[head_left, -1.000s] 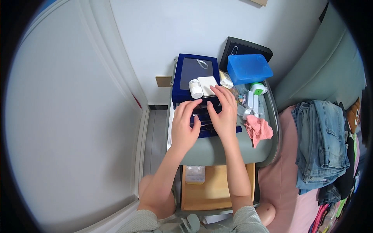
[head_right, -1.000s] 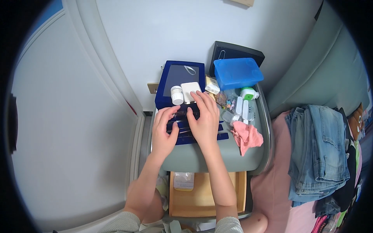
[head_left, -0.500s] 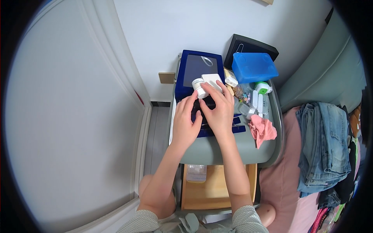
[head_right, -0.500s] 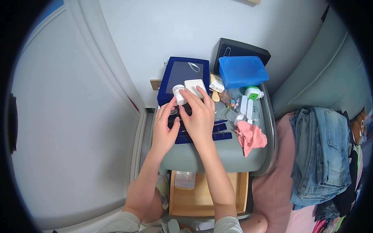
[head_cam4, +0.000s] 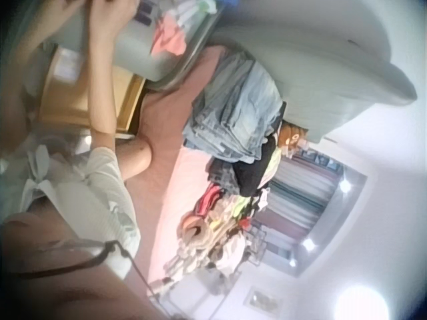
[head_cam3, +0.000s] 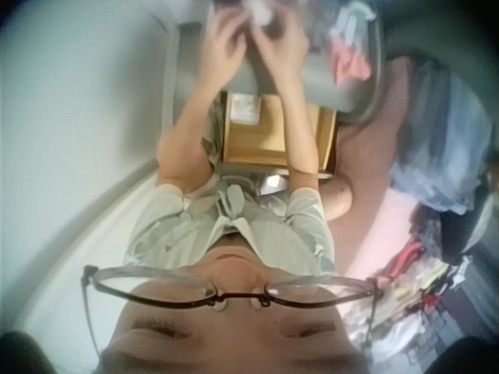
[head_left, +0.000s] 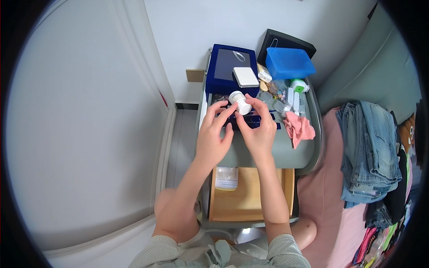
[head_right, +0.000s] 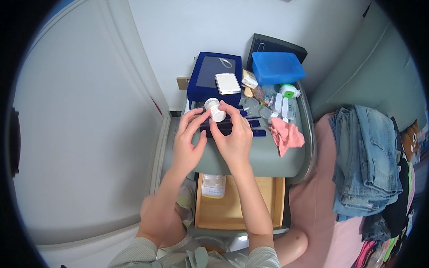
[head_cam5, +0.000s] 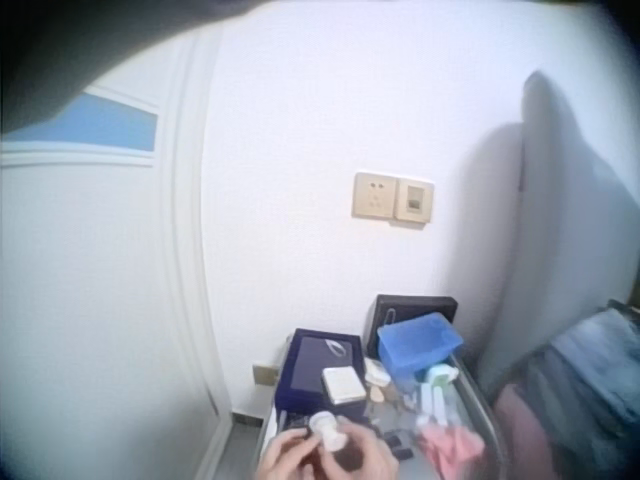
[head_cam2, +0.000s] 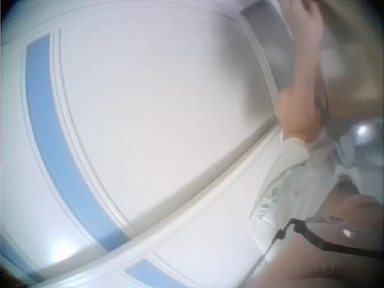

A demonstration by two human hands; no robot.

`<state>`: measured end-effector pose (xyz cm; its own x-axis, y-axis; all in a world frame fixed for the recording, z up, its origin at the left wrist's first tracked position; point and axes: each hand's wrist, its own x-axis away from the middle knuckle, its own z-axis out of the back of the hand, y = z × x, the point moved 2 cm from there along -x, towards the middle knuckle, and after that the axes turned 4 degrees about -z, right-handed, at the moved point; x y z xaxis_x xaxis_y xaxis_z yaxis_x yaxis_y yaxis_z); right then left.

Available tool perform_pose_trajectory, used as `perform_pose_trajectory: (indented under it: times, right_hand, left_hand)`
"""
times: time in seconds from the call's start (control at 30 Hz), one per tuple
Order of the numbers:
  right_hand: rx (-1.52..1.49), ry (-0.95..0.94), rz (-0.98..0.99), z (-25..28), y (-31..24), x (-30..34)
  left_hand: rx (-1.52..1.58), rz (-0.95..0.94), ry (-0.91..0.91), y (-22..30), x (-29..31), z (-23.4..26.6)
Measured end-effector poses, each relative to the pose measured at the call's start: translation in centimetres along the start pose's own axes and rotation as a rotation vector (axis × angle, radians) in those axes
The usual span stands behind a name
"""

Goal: The person sorts and organizes various small items, including a phone, an electronic device, and small containers, by placing them into a wooden drawer within a bedside cabinet.

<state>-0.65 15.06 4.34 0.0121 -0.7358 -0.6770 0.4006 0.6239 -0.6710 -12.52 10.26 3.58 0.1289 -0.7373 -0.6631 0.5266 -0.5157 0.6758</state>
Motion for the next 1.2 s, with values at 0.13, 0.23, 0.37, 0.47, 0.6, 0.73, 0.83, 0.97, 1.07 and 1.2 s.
perform_pose_trajectory:
  times: [0.13,0.23,0.37,0.47,0.6,0.73,0.83,0.97,1.07,1.2]
  right_hand:
    - [0.03,-0.056,-0.046,2.1,-1.1,2.2]
    - [0.041,-0.064,-0.058,3.7,-1.4,4.4]
    - [0.076,-0.088,-0.155,5.5,-1.6,7.5]
    - [0.1,-0.156,-0.229,6.5,-0.9,10.2]
    - [-0.006,-0.198,-0.378,6.6,-0.3,14.0]
    - [0.002,-0.249,-0.414,6.3,1.7,17.8]
    - [0.031,-0.303,-0.432,5.9,2.5,20.0]
    - [0.078,-0.333,-0.436,5.1,4.0,22.4]
    - [0.078,-0.357,-0.36,4.4,4.4,23.0]
    - [-0.008,-0.39,-0.358,2.7,4.3,22.7]
  left_hand:
    - [-0.068,0.042,-0.133,1.1,1.7,1.6]
    - [-0.081,0.067,-0.278,2.2,3.7,2.1]
    - [0.076,0.156,-0.481,3.9,6.1,2.0]
    - [0.087,0.195,-0.728,4.0,8.2,2.0]
    - [-0.027,0.194,-0.933,3.5,11.8,1.2]
    - [-0.222,0.304,-1.138,4.3,15.1,-0.4]
    - [-0.282,0.328,-1.166,3.2,17.5,-1.0]
    - [-0.284,0.456,-1.253,1.6,20.3,-1.9]
    - [-0.394,0.426,-1.234,2.1,21.0,-1.9]
    - [-0.413,0.471,-1.3,2.5,20.5,-1.4]
